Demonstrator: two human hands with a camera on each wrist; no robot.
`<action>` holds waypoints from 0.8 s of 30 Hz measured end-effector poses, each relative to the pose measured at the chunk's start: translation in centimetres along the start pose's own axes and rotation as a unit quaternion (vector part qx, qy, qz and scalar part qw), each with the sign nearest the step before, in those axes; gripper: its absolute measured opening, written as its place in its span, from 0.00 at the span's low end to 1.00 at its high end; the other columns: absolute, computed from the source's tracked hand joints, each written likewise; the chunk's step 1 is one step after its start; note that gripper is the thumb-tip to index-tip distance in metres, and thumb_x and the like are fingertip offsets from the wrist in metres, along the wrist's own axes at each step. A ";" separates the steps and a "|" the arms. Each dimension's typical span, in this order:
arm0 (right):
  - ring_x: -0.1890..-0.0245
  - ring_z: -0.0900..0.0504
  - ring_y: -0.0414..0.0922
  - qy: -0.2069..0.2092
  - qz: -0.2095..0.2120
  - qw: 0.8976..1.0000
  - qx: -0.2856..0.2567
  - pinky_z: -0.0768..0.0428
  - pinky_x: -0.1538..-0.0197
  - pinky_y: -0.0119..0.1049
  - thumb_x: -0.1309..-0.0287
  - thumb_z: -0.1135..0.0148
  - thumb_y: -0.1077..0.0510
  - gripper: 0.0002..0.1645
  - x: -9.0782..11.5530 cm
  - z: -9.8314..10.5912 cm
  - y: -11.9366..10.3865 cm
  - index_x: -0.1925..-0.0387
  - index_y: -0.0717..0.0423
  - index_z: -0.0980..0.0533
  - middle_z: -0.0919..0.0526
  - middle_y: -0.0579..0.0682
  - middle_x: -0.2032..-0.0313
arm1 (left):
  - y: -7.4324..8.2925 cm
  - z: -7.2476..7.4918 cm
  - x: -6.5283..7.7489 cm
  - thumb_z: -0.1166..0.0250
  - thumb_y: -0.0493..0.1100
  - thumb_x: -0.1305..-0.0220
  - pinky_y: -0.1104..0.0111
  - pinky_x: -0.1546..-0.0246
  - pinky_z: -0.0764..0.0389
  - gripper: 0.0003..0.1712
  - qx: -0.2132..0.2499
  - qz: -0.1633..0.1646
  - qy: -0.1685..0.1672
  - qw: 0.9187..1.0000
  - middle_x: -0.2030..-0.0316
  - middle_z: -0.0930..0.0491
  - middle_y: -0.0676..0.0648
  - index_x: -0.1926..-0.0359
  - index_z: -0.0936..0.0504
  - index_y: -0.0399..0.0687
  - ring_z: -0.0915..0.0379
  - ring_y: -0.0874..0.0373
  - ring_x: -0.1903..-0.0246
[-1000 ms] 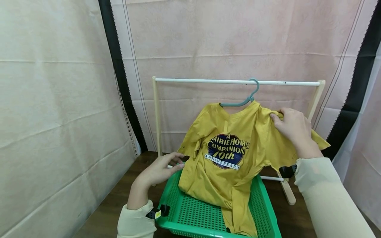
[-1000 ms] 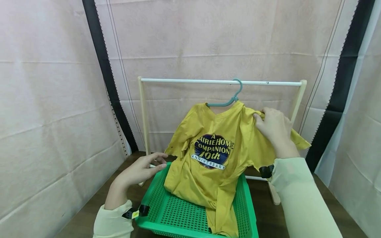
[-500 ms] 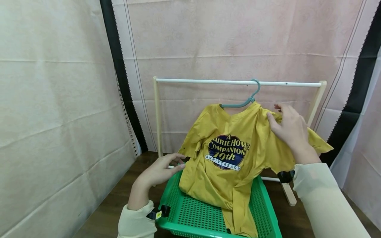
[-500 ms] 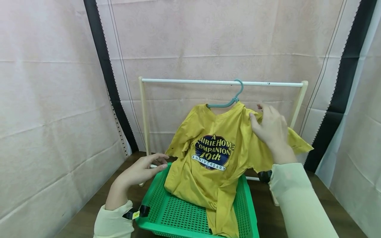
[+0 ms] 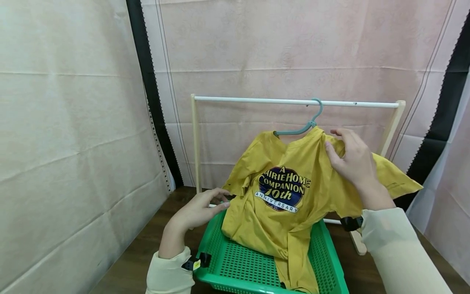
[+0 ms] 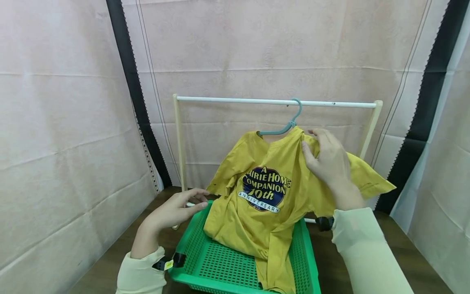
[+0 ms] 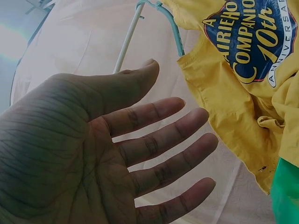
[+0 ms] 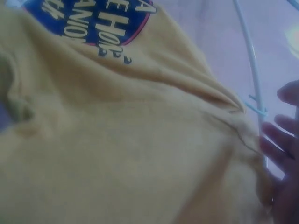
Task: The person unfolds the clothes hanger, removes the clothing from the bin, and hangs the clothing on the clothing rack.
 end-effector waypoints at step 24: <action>0.52 0.17 0.49 -0.212 0.112 0.969 -0.060 0.18 0.52 0.48 0.40 0.31 0.62 0.20 7.4 -6.2 -4.0 0.46 0.58 0.23 0.17 0.54 0.51 | 3.0 -1.3 -0.1 0.41 0.53 0.25 0.62 0.53 0.21 0.22 -0.019 -0.073 -0.011 0.997 0.51 0.20 0.57 0.35 0.25 0.54 0.23 0.62 0.51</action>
Point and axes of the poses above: each hand's wrist, its own x-axis away from the middle knuckle, its own z-axis out of the back of the hand, y = z × x, the point moved 7 cm from there along -x, towards the middle knuckle
